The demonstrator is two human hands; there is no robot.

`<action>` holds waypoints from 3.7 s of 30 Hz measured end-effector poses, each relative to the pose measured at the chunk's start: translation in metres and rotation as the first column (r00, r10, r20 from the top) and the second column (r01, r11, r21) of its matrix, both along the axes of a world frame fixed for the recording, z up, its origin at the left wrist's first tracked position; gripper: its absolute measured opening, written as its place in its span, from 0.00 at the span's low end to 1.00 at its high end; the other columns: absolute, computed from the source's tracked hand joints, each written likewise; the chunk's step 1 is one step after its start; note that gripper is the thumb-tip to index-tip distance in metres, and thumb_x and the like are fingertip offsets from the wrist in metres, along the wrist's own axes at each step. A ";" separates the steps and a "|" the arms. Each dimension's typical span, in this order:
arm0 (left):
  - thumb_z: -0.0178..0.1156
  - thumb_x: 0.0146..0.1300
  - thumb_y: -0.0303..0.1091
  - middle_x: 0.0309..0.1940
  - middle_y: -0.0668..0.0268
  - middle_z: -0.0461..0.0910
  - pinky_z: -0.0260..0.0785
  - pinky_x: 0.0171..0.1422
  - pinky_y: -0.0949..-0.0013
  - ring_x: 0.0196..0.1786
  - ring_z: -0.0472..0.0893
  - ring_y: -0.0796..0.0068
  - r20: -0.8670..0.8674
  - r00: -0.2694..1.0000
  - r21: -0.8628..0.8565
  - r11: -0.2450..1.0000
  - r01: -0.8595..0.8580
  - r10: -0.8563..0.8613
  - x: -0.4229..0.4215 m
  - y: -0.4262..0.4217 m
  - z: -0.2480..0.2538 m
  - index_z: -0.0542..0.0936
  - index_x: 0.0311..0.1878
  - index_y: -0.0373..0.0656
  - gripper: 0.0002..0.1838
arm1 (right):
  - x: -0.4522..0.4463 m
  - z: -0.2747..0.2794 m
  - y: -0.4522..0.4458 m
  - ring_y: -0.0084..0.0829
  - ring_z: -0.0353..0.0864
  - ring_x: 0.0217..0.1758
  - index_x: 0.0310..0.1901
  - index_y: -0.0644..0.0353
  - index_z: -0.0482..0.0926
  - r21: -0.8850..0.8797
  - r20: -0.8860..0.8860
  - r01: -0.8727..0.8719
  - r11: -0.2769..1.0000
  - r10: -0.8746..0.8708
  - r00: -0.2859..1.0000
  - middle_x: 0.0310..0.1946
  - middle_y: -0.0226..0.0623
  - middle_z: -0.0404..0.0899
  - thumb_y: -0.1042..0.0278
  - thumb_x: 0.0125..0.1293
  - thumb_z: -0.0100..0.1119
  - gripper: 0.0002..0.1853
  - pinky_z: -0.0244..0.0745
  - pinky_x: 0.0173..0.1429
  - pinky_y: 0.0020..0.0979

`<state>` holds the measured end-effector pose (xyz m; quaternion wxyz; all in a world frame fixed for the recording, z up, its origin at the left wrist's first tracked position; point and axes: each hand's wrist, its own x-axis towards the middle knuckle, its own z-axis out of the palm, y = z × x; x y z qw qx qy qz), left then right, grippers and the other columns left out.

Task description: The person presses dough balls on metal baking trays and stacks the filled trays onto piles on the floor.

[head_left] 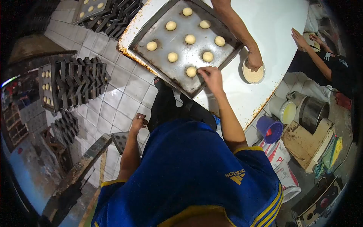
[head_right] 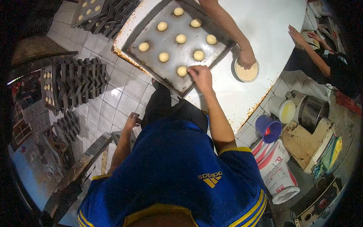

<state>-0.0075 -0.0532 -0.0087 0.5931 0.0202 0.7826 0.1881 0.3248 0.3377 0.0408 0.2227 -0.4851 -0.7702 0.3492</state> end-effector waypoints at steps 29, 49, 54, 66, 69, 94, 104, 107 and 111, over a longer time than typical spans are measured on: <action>0.56 0.76 0.45 0.30 0.59 0.85 0.77 0.35 0.62 0.31 0.85 0.68 -0.014 0.998 0.085 0.994 0.066 -0.065 -0.010 0.029 0.002 0.74 0.52 0.45 0.14 | 0.185 0.002 0.109 0.54 0.88 0.46 0.45 0.51 0.92 0.264 0.549 0.461 0.847 -0.525 0.650 0.41 0.48 0.90 0.53 0.68 0.66 0.14 0.83 0.54 0.48; 0.56 0.74 0.43 0.32 0.58 0.85 0.78 0.36 0.62 0.31 0.85 0.68 -0.061 0.998 0.012 1.000 -0.022 0.023 -0.030 0.008 0.018 0.74 0.52 0.45 0.13 | 0.153 -0.013 0.104 0.28 0.86 0.37 0.47 0.69 0.89 -0.257 -0.129 0.499 0.828 -0.541 0.831 0.36 0.40 0.90 0.61 0.66 0.73 0.17 0.79 0.44 0.30; 0.58 0.74 0.44 0.32 0.59 0.86 0.79 0.36 0.60 0.32 0.86 0.67 -0.025 0.997 0.023 0.997 -0.078 0.079 -0.024 -0.015 0.011 0.73 0.50 0.47 0.12 | 0.042 0.018 0.098 0.19 0.78 0.35 0.50 0.69 0.88 -0.349 -0.243 0.252 0.903 -0.347 0.906 0.33 0.32 0.87 0.61 0.69 0.71 0.18 0.75 0.42 0.25; 0.58 0.74 0.44 0.33 0.57 0.86 0.79 0.38 0.58 0.33 0.85 0.65 -0.076 0.968 -0.032 0.970 -0.241 0.238 -0.011 -0.083 0.024 0.73 0.54 0.44 0.15 | -0.110 -0.034 0.142 0.46 0.82 0.45 0.40 0.57 0.90 0.339 0.226 -0.198 0.920 0.125 0.966 0.35 0.42 0.88 0.63 0.67 0.66 0.09 0.75 0.55 0.45; 0.57 0.74 0.44 0.35 0.57 0.86 0.78 0.40 0.58 0.35 0.85 0.65 -0.077 0.971 -0.071 0.970 -0.233 0.227 0.004 -0.087 0.034 0.73 0.54 0.43 0.16 | -0.108 -0.033 0.126 0.44 0.81 0.48 0.42 0.56 0.90 0.405 0.377 -0.259 0.877 0.098 0.921 0.39 0.39 0.87 0.58 0.70 0.63 0.12 0.74 0.55 0.44; 0.57 0.76 0.45 0.30 0.62 0.84 0.78 0.34 0.66 0.29 0.83 0.72 -0.006 1.000 0.010 1.000 0.005 -0.005 -0.026 0.006 0.009 0.75 0.53 0.47 0.13 | 0.184 -0.014 0.099 0.50 0.86 0.42 0.42 0.54 0.92 0.309 0.554 0.340 0.888 -0.458 0.695 0.36 0.44 0.90 0.61 0.61 0.73 0.10 0.82 0.50 0.47; 0.58 0.75 0.43 0.29 0.61 0.84 0.77 0.33 0.66 0.29 0.83 0.70 -0.046 0.996 -0.012 0.997 -0.078 0.078 -0.018 -0.014 0.017 0.75 0.51 0.46 0.12 | 0.128 0.005 0.096 0.34 0.89 0.38 0.44 0.62 0.92 -0.161 0.039 0.410 0.898 -0.410 0.911 0.36 0.43 0.91 0.63 0.65 0.73 0.12 0.81 0.49 0.32; 0.59 0.75 0.43 0.28 0.61 0.83 0.76 0.32 0.65 0.28 0.82 0.71 0.058 0.985 -0.018 0.986 -0.164 0.165 -0.014 -0.035 0.008 0.74 0.50 0.45 0.12 | 0.053 0.023 0.078 0.22 0.85 0.40 0.47 0.66 0.91 -0.311 -0.167 0.191 0.931 -0.251 0.953 0.37 0.38 0.91 0.57 0.66 0.73 0.18 0.78 0.50 0.28; 0.59 0.75 0.43 0.28 0.61 0.83 0.75 0.32 0.65 0.27 0.81 0.71 -0.024 0.983 -0.037 0.983 -0.182 0.181 -0.002 -0.038 0.022 0.74 0.50 0.44 0.13 | -0.054 0.010 0.056 0.30 0.88 0.39 0.45 0.64 0.91 -0.327 -0.184 -0.060 0.943 -0.001 0.983 0.40 0.44 0.91 0.62 0.68 0.72 0.14 0.80 0.50 0.29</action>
